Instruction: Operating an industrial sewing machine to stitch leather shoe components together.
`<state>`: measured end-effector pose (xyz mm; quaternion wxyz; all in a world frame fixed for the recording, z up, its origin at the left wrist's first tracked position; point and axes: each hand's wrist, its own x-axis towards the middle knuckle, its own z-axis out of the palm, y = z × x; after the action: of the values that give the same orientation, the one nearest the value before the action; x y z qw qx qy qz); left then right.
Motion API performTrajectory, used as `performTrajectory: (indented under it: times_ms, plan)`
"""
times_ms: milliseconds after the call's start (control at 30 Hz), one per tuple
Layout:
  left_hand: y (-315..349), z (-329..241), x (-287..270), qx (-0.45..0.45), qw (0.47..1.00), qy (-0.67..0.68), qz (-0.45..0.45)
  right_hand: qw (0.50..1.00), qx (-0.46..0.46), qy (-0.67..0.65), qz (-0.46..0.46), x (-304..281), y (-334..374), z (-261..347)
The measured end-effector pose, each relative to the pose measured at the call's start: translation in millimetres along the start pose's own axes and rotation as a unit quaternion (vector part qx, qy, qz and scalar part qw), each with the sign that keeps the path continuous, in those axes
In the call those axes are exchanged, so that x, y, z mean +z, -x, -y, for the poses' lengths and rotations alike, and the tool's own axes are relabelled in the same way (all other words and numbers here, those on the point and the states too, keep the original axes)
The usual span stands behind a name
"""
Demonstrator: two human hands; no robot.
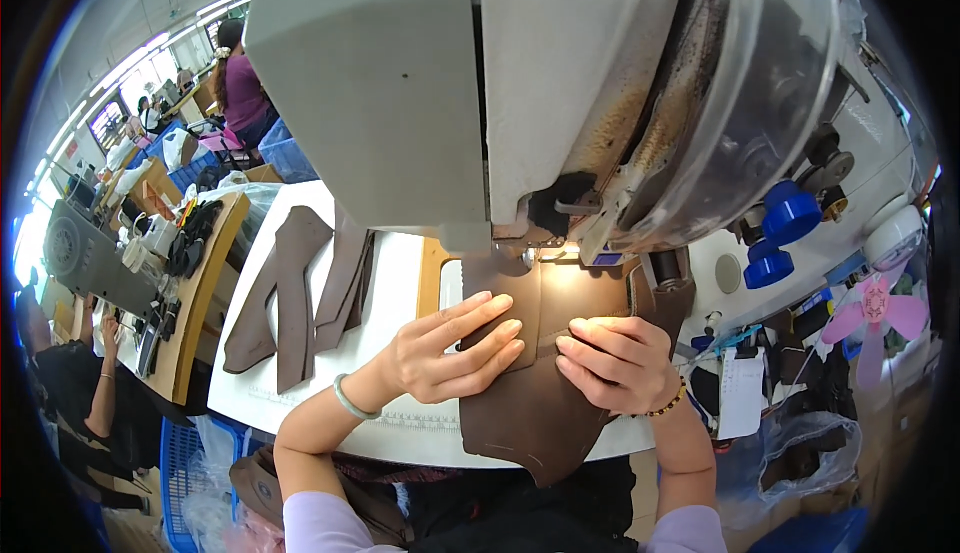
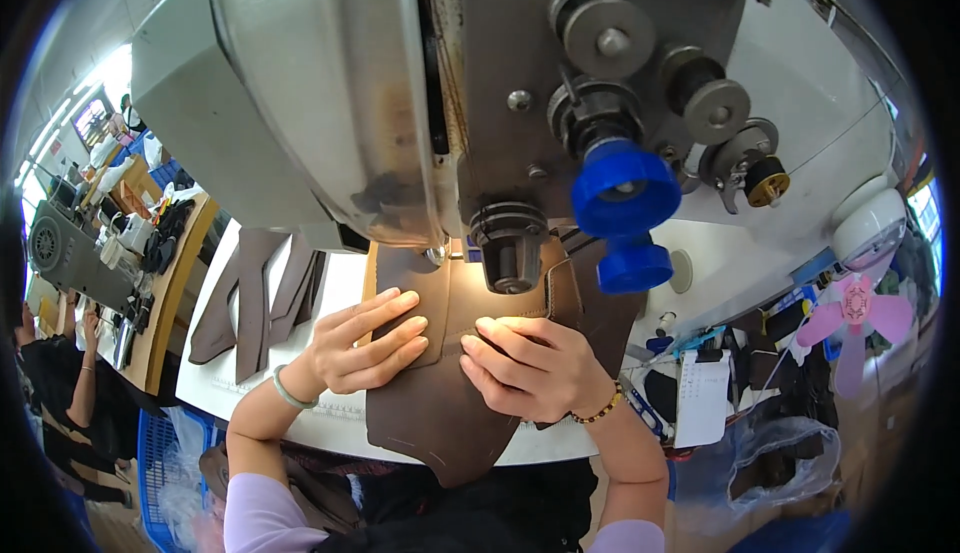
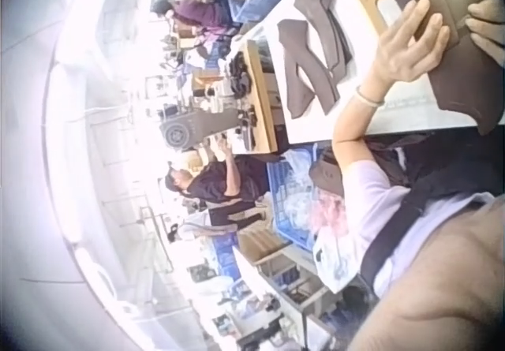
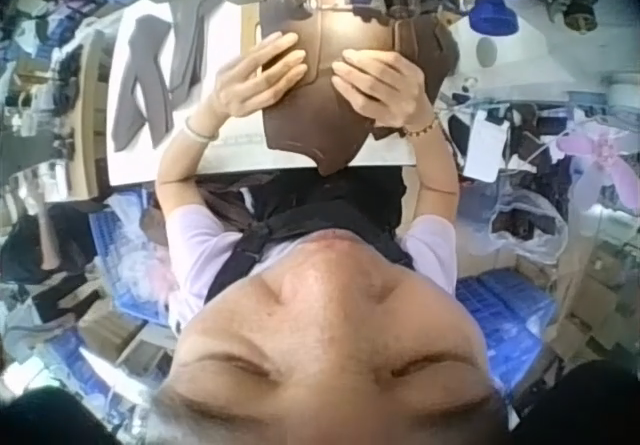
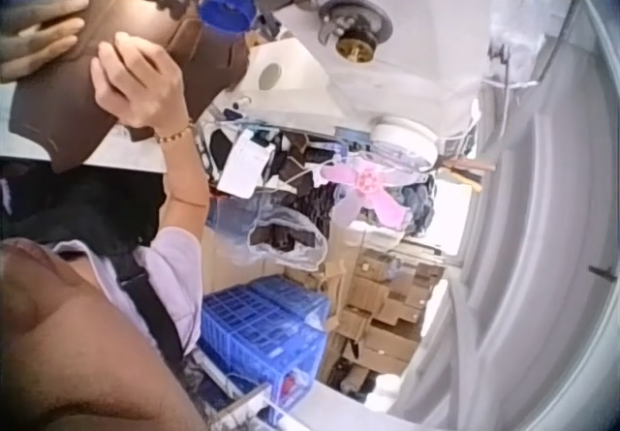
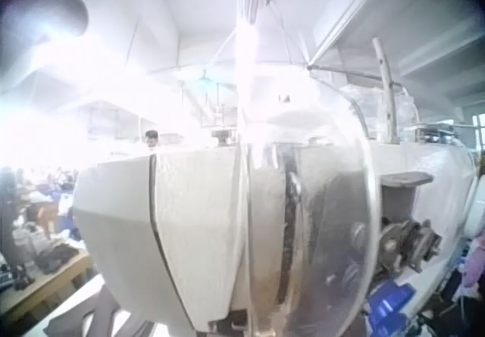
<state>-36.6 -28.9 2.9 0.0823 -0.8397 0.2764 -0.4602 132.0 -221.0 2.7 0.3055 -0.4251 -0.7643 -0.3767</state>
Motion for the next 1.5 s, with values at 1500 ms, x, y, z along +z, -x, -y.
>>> performTrajectory:
  times_ms: [1500]
  plan:
    - [-2.6, 8.1, 19.7, -0.15, 0.987, 0.042, -0.034, 0.99, 0.138, 0.008, -0.016, 16.7, 11.3, -15.2]
